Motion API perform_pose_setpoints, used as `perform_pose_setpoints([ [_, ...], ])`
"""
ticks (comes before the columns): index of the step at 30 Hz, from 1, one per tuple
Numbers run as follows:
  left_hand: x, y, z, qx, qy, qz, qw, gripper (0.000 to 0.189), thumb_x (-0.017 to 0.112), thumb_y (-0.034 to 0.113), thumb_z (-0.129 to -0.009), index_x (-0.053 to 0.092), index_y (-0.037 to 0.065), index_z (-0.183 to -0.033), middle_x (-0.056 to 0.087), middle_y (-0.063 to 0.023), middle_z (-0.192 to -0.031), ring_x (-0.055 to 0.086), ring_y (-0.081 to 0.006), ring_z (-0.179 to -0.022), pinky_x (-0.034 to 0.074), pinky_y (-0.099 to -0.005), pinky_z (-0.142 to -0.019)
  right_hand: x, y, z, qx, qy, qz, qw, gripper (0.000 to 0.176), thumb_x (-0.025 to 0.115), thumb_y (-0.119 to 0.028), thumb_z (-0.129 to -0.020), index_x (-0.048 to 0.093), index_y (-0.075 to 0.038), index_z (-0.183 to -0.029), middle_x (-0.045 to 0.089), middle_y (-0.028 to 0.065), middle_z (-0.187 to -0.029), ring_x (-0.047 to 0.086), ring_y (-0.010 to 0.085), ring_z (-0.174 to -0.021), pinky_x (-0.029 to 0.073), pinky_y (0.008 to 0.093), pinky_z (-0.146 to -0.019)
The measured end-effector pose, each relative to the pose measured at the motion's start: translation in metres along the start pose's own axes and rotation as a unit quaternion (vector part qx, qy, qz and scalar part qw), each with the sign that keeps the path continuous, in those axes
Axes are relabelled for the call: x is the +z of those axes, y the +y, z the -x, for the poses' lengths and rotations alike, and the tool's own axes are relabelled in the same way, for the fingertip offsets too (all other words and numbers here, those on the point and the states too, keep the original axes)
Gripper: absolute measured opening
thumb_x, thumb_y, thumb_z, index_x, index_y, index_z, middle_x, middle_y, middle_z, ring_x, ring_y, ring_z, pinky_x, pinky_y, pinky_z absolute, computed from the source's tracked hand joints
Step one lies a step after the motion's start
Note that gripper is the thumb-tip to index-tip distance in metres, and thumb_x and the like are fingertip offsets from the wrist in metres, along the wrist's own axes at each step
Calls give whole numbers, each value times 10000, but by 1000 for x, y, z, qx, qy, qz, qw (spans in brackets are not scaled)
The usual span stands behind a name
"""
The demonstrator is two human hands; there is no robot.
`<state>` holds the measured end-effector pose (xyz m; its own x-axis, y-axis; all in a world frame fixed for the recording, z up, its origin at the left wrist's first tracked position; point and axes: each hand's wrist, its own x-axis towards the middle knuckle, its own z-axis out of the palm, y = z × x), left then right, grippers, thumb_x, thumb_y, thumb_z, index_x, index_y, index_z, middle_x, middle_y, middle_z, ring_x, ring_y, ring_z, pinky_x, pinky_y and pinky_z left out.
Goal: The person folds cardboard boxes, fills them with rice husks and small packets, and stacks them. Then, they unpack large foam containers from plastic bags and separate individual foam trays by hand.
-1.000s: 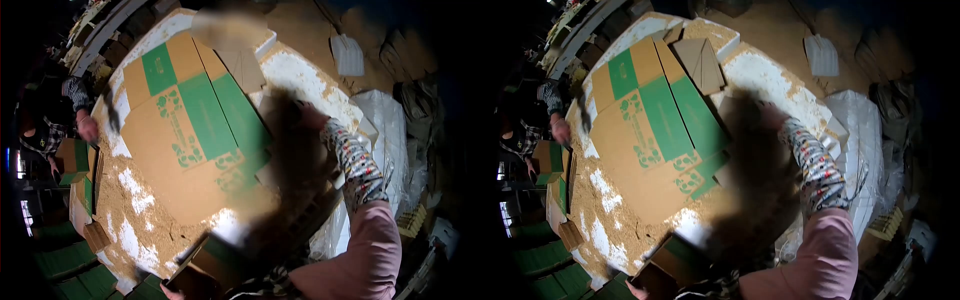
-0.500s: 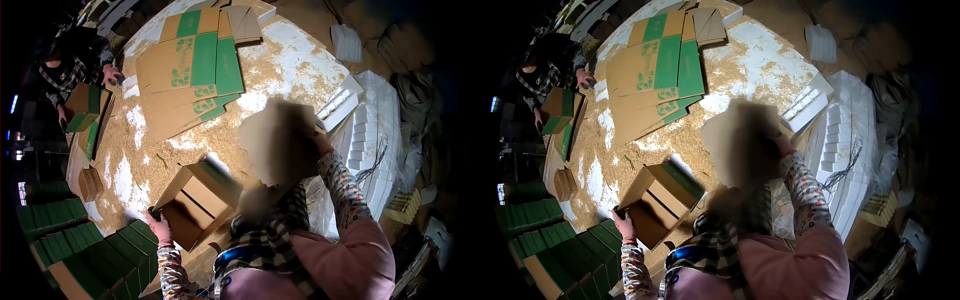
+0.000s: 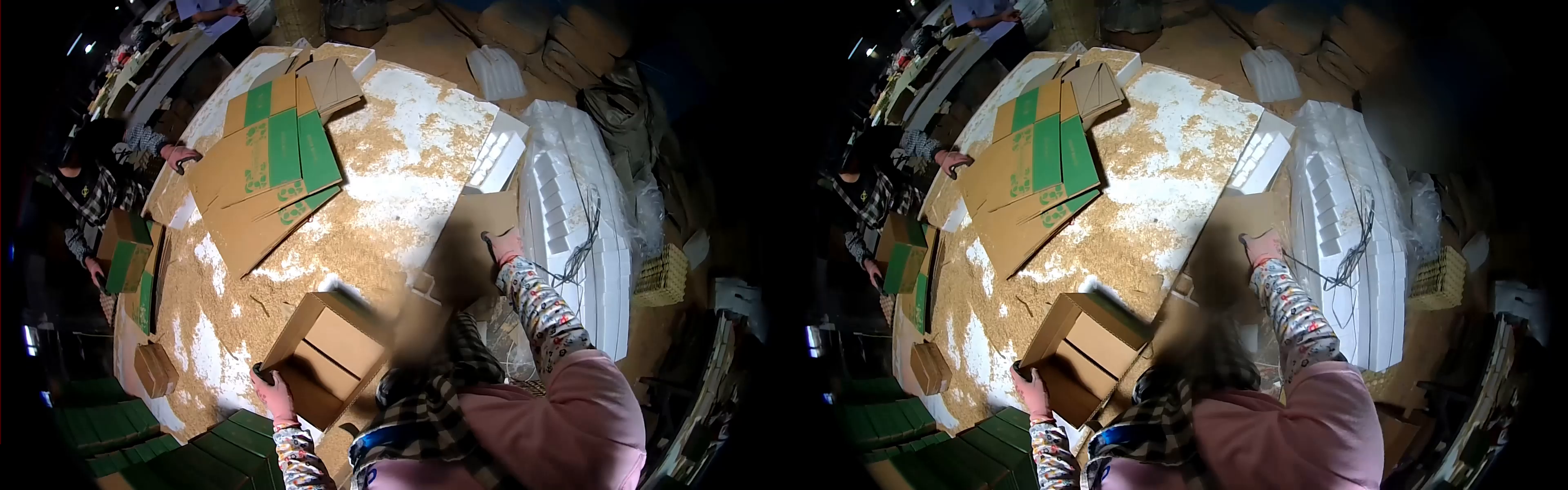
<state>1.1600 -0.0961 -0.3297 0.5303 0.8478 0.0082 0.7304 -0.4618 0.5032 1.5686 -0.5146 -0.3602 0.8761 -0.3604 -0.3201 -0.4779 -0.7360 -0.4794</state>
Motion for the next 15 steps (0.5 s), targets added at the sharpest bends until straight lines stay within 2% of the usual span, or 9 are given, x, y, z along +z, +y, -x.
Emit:
perform_pose_setpoints([
  [3,10,-18,-1,8,27,-26,999,544,611,71,-843,383,-38,-1324,535,-232,-1209,517,-353,-1106,382,-383,-977,96,122,-123,-120,-202,-33,971,554,768,-296,-716,596,10,-1144,652,151,-1102,618,248,-1026,496,378,-858],
  [5,7,-10,-2,-78,1,-69,995,599,615,80,-846,337,-40,-1362,503,-237,-1258,482,-355,-1161,351,-379,-1014,70,93,-99,-171,-217,53,959,528,738,-336,-735,605,8,-1113,651,154,-1046,613,249,-966,492,384,-823],
  [6,21,-39,0,-41,47,-94,994,642,628,86,-840,305,-45,-1380,475,-238,-1286,449,-351,-1199,326,-375,-1037,62,84,-90,-201,-227,88,949,518,723,-356,-745,609,7,-1097,650,155,-1017,611,249,-935,491,387,-805],
  [7,11,-15,1,-44,11,-18,999,645,635,77,-832,309,-46,-1376,456,-236,-1295,428,-350,-1211,312,-370,-1047,53,78,-85,-231,-248,125,932,511,709,-376,-755,614,6,-1081,650,156,-989,609,249,-905,489,390,-787],
  [9,9,10,3,-76,37,-12,996,591,636,58,-824,357,-53,-1333,498,-219,-1233,473,-339,-1153,347,-367,-1018,33,70,-78,-279,-325,219,877,505,679,-416,-774,623,4,-1049,648,158,-932,604,250,-844,486,396,-751],
  [11,-4,58,-4,-139,-13,-39,989,480,629,26,-813,430,-37,-1245,546,-199,-1124,525,-325,-1058,391,-367,-961,9,45,-91,-315,-438,331,774,510,650,-456,-794,632,3,-1017,647,161,-875,599,250,-783,482,402,-716],
  [13,9,35,1,-124,65,-1,990,378,643,-12,-768,487,1,-1113,560,-178,-991,554,-316,-942,433,-377,-868,-2,-13,-118,-352,-543,416,640,526,621,-496,-813,642,1,-986,646,163,-818,595,251,-722,479,409,-680],
  [14,6,31,1,-105,42,-49,992,400,654,-2,-755,487,1,-1119,560,-181,-1008,559,-324,-915,447,-382,-839,1,-57,-136,-390,-547,391,629,538,606,-516,-823,646,0,-970,646,164,-790,593,251,-692,477,412,-662],
  [15,7,17,4,-56,42,-116,991,412,651,4,-753,487,6,-1132,564,-192,-1023,566,-347,-901,454,-392,-814,11,-106,-156,-426,-531,321,659,552,591,-536,-832,651,-1,-954,645,165,-762,590,251,-661,476,415,-644],
])
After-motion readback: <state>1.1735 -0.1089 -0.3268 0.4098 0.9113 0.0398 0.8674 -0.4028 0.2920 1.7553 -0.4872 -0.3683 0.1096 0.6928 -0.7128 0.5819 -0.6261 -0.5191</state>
